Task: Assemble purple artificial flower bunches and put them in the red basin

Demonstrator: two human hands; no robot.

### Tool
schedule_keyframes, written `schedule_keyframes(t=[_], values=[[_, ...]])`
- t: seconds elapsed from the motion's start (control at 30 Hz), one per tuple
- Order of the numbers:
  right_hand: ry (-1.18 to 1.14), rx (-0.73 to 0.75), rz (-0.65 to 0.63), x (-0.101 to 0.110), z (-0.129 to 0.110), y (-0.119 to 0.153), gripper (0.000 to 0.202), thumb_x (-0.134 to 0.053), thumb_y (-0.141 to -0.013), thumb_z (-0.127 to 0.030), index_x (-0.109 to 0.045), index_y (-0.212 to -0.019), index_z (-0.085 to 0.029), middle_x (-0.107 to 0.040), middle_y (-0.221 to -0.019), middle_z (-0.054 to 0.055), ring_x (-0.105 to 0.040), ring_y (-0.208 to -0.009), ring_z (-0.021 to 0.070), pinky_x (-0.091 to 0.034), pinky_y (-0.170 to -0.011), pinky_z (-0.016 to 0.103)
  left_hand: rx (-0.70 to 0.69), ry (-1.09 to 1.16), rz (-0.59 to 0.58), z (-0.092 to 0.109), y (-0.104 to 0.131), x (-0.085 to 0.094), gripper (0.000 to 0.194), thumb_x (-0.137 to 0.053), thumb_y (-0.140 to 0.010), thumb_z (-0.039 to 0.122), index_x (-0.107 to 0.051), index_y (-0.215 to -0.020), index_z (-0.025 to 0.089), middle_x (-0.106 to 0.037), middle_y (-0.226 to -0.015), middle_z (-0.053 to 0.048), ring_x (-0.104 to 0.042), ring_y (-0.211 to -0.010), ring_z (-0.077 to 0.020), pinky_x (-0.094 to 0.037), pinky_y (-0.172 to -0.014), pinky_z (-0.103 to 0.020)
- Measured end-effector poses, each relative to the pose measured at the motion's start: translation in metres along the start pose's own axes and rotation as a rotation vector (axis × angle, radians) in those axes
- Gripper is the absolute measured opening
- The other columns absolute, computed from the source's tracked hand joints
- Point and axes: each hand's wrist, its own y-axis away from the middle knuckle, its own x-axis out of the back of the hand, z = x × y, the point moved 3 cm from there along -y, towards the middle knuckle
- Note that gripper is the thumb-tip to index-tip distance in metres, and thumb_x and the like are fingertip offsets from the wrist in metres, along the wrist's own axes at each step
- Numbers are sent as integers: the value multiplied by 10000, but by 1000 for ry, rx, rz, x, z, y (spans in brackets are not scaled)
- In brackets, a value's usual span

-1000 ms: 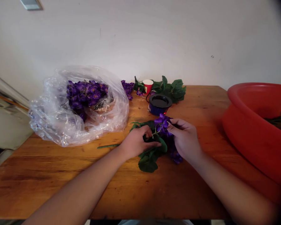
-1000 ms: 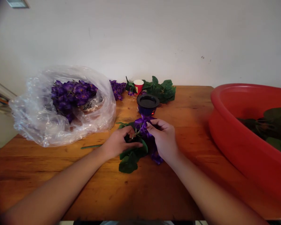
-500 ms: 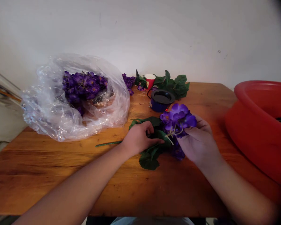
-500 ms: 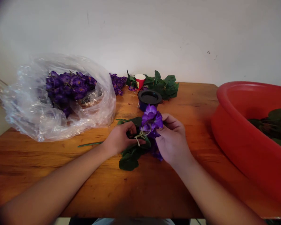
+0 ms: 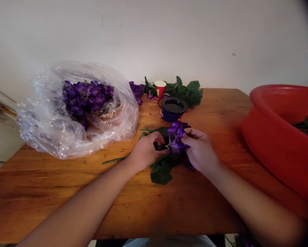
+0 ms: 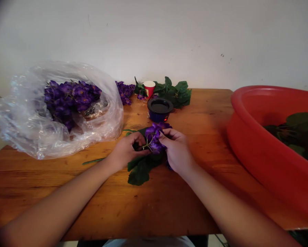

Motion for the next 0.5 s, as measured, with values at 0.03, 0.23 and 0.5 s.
schedule_keyframes(t=[0.03,0.23,0.5], values=[[-2,1,36,0,0,0,189,-793,-574,-242,-630,-654,-189,-589,-613,-31,-487,-545,94,-381,-520,235,-13,29,9,-1,0,0,239,-747,-694,268,-538,-773,183,-538,-739,39,-487,-675,-116,-364,-611,-245],[-44,29,170,1,3,2,219,-812,-551,-246,-641,-676,-191,-611,-621,-31,-500,-536,86,-380,-500,218,-85,207,47,-6,2,-3,194,-690,-735,177,-513,-813,183,-523,-759,37,-500,-707,-109,-388,-666,-245],[35,95,207,4,3,2,197,-781,-640,-283,-612,-693,-197,-598,-616,-39,-500,-516,85,-392,-470,218,-99,332,93,-8,1,-3,264,-675,-711,110,-437,-790,191,-509,-744,51,-491,-689,-96,-372,-660,-232]])
